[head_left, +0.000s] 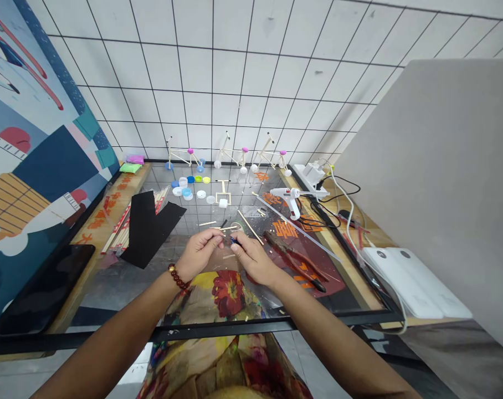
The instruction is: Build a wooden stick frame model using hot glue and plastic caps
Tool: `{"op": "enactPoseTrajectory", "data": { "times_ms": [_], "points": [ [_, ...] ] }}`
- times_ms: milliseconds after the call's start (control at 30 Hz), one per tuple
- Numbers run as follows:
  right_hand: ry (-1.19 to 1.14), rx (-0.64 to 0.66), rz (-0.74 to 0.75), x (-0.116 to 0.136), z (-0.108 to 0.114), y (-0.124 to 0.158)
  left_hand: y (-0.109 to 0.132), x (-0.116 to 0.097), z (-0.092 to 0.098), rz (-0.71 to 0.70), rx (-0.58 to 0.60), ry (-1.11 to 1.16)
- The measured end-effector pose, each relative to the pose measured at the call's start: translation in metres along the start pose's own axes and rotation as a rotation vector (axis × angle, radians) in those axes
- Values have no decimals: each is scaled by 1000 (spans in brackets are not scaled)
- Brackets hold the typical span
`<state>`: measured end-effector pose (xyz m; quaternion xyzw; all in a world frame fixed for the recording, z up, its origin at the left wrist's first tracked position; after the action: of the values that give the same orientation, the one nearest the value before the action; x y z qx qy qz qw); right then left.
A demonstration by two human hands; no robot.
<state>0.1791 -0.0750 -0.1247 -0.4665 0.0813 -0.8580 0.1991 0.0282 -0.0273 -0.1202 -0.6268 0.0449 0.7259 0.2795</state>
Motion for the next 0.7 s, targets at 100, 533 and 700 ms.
{"op": "enactPoseTrajectory", "data": {
  "times_ms": [100,533,700],
  "points": [
    [-31,9,-11,2,3,0,0,-3,1,-6,4,-19],
    [-98,-245,-96,-1,13,-3,1,0,-8,211,-23,471],
    [110,-190,-79,-1,13,-1,1,6,-5,215,-95,411]
  ]
}}
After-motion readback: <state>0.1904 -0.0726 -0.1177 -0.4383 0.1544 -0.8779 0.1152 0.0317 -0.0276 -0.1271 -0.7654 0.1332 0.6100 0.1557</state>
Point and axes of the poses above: each hand's wrist, its own y-axis away from the middle knuckle, its own z-axis out of the back of the hand, x = y × z, the point moved 4 cm from there along -y, towards the middle knuckle, and after that the axes turned 2 degrees about -y, right-handed, at the moved point
